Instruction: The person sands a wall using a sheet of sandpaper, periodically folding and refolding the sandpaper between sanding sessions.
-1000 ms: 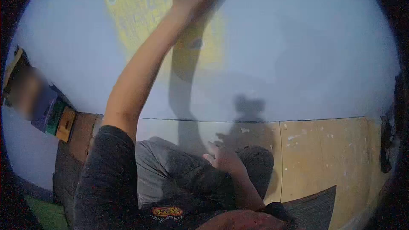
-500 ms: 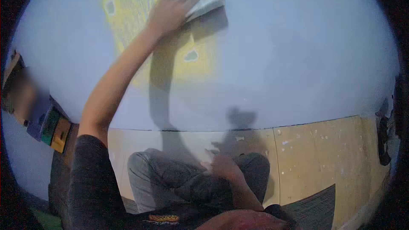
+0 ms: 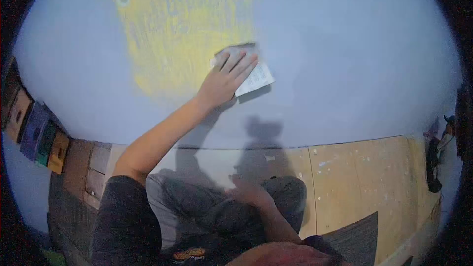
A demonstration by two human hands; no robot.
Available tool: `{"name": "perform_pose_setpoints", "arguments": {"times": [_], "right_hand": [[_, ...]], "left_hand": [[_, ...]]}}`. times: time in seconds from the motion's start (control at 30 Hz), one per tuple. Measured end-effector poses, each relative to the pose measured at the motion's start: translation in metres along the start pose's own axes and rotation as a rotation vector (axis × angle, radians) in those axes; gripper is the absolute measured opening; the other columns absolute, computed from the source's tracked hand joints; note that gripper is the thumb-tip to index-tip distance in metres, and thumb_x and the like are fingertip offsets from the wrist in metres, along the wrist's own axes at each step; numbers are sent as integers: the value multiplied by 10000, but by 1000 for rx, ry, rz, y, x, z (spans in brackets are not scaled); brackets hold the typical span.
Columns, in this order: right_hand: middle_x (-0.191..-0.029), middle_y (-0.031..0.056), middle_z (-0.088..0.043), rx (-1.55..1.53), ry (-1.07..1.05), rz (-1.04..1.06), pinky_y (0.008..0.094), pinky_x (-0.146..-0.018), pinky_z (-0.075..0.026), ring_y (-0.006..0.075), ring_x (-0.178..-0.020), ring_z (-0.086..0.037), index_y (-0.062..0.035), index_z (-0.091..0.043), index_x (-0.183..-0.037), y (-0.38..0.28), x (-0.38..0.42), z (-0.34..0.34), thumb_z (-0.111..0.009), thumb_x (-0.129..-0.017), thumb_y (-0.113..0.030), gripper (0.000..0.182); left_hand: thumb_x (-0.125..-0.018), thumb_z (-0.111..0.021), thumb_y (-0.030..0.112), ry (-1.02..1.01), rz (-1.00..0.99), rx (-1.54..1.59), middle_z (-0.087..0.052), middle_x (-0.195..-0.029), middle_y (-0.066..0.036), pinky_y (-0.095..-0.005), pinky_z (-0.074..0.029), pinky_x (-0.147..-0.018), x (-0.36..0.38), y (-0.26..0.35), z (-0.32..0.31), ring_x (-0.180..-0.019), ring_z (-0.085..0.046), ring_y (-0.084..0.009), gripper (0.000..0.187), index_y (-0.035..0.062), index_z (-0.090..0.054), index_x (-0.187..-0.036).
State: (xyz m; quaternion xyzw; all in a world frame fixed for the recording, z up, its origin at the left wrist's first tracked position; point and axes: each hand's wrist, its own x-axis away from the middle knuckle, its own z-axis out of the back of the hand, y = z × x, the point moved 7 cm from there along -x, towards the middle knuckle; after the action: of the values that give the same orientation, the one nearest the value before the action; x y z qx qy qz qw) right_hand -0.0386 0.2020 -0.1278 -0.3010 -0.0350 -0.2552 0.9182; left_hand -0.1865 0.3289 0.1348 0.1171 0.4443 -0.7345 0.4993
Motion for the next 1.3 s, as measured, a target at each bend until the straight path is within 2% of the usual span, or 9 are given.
{"name": "perform_pose_setpoints", "arguments": {"times": [0.23, 0.27, 0.37, 0.47, 0.67, 0.83, 1.0, 1.1, 1.3], "right_hand": [[-1303, 249, -603, 187, -34, -12, 510, -1023, -441, 428, -1200, -577, 1, -599, -1281, 31, -27, -10, -556, -978, -438, 535], [-1201, 246, -662, 34, 109, -116, 520, -983, -459, 431, -1134, -613, 5, -654, -1196, 66, -35, -25, -568, -970, -432, 500], [-1186, 242, -666, -102, 303, -105, 521, -962, -463, 427, -1126, -615, -9, -652, -1197, 36, -14, 12, -585, -953, -466, 523], [-1224, 235, -658, 21, 210, -161, 504, -968, -466, 421, -1146, -614, -3, -637, -1220, 17, -33, 16, -584, -950, -496, 565], [-1242, 206, -660, -287, 19, -128, 460, -993, -463, 393, -1139, -629, -9, -608, -1264, -11, -52, -26, -530, -990, -495, 562], [-1225, 202, -662, -550, 132, -207, 409, -953, -487, 321, -1106, -647, -38, -536, -1376, 0, -67, -25, -545, -998, -469, 574], [-1161, 102, -670, -696, 311, -269, 354, -830, -527, 182, -1065, -640, -56, -610, -1307, 43, -82, -49, -571, -992, -509, 553], [-1237, 230, -660, -751, 348, -163, 450, -987, -482, 390, -1118, -647, -44, -576, -1349, 26, -77, -22, -615, -950, -521, 623], [-1192, 235, -682, -647, 373, -225, 452, -974, -487, 394, -1128, -641, 7, -648, -1213, 45, -82, -30, -644, -942, -478, 557]], "left_hand": [[-797, -631, 66, -388, 102, 484, -368, -1584, -130, -544, -223, -1227, 166, 75, -59, -1464, -336, -336, 764, 100, -388, -1519], [-852, -628, 69, -317, 276, 579, -553, -1432, -170, -495, -330, -1175, 187, 79, -47, -1372, -480, -347, 608, 84, -499, -1446], [-955, -590, 143, -569, 1041, 1167, -651, -1304, -155, -406, -483, -1015, 296, 104, -77, -1120, -642, -344, 488, -7, -493, -1409], [-990, -618, 216, -313, 1711, 1804, -693, -1245, -71, -264, -514, -809, 381, 151, -97, -1044, -653, -155, 413, 69, -583, -1374], [-994, -577, 84, 194, 1590, 2428, -567, -1408, -106, -360, -480, -1052, 334, 131, -82, -1251, -583, -224, 490, 13, -442, -1460], [-1013, -566, 237, -14, 1509, 2535, -563, -1417, -80, -362, -428, -1098, 325, 147, -84, -1276, -555, -222, 518, 28, -444, -1471], [-1012, -571, 389, -178, 1509, 2465, -623, -1326, -58, -329, -463, -1020, 323, 153, -77, -1166, -604, -175, 546, 39, -512, -1427], [-987, -631, 355, -332, 1524, 2289, -663, -1235, -75, -337, -513, -968, 324, 161, -79, -1105, -641, -178, 492, -5, -575, -1317], [-918, -746, 340, -458, 1415, 1910, -732, -1028, -78, -308, -553, -801, 337, 167, -92, -928, -689, -162, 398, 24, -701, -1155]]}}
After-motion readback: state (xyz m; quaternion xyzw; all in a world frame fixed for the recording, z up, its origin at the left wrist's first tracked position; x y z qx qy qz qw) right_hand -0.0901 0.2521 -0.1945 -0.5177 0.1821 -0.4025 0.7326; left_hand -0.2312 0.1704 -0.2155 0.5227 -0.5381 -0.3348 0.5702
